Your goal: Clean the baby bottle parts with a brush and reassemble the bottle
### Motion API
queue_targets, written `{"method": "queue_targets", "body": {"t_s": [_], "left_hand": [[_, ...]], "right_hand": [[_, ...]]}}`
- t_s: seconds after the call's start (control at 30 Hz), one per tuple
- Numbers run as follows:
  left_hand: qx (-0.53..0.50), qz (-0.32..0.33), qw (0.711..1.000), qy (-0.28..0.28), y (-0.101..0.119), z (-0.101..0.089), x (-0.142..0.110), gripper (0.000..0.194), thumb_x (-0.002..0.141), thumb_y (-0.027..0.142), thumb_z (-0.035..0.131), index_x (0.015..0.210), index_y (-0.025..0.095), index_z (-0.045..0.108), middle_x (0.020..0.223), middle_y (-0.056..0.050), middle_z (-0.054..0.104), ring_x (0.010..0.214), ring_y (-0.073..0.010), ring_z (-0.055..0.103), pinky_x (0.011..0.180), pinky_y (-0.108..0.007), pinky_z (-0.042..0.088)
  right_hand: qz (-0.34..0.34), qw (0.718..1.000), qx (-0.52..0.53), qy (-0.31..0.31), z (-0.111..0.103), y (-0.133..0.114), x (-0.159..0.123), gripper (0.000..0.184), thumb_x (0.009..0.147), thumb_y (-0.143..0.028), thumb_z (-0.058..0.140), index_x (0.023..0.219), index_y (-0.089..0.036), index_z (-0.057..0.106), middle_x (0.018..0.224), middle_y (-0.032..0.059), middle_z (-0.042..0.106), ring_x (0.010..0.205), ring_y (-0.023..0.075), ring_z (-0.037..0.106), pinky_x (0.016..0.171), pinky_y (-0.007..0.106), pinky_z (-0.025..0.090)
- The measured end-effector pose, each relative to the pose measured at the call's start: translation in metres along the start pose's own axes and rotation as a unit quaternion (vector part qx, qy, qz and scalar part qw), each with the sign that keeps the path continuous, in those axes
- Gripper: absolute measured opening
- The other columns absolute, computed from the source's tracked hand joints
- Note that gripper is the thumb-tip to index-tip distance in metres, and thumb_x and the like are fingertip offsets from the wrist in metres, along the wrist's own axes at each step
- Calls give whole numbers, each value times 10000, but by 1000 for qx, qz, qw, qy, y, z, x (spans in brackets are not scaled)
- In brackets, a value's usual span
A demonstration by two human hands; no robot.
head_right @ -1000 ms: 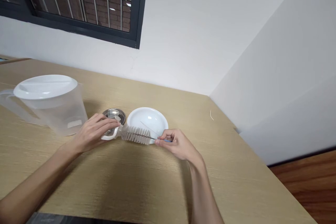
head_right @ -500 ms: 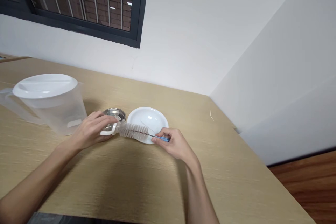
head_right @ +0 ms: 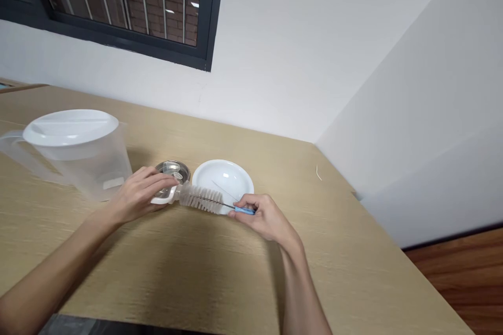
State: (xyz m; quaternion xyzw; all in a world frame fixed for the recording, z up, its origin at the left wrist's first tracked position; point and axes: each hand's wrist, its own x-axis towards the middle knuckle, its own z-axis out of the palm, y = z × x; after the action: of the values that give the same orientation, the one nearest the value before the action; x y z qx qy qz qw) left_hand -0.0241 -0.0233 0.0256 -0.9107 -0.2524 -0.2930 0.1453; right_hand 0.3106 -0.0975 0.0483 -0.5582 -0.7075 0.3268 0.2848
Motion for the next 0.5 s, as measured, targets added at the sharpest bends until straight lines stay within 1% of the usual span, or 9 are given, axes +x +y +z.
{"method": "queue_targets", "body": {"t_s": [0.13, 0.23, 0.3, 0.4, 0.5], "left_hand": [[-6, 4, 1000, -4, 1, 1, 0, 350, 851, 215, 652, 1195, 193, 594, 1140, -77, 704, 967, -242, 577, 820, -361, 431], [-9, 4, 1000, 2, 2, 1, 1, 350, 859, 201, 634, 1206, 195, 590, 1145, -75, 701, 964, -236, 576, 832, -355, 434], [-9, 9, 1000, 10, 2, 0, 2, 329, 874, 200, 613, 1202, 189, 591, 1142, -74, 704, 950, -231, 573, 823, -352, 437], [-9, 18, 1000, 21, 2, 0, 2, 300, 893, 166, 568, 1191, 184, 595, 1132, -71, 709, 922, -220, 569, 806, -349, 442], [-16, 21, 999, 22, 2, 0, 1, 337, 893, 103, 520, 1211, 191, 588, 1142, -73, 708, 932, -219, 570, 826, -354, 445]], "right_hand": [[11, 1000, 4, -18, -2, -4, -2, 306, 798, -488, 701, 731, -190, 692, 652, -21, 529, 612, 103, 388, 549, 245, 259], [15, 999, 17, -24, -3, -3, -2, 312, 794, -491, 706, 735, -185, 695, 624, -30, 474, 598, 94, 350, 537, 246, 224], [22, 999, 32, -30, -3, -3, -2, 320, 786, -496, 712, 742, -179, 698, 621, -31, 474, 593, 90, 347, 530, 243, 216], [40, 997, 53, -39, -4, -5, -2, 336, 765, -506, 723, 741, -172, 701, 619, -24, 510, 576, 85, 358, 516, 238, 218], [50, 995, 73, -45, -4, -7, -2, 341, 743, -513, 736, 734, -174, 708, 620, -17, 548, 563, 85, 383, 500, 232, 232]]}}
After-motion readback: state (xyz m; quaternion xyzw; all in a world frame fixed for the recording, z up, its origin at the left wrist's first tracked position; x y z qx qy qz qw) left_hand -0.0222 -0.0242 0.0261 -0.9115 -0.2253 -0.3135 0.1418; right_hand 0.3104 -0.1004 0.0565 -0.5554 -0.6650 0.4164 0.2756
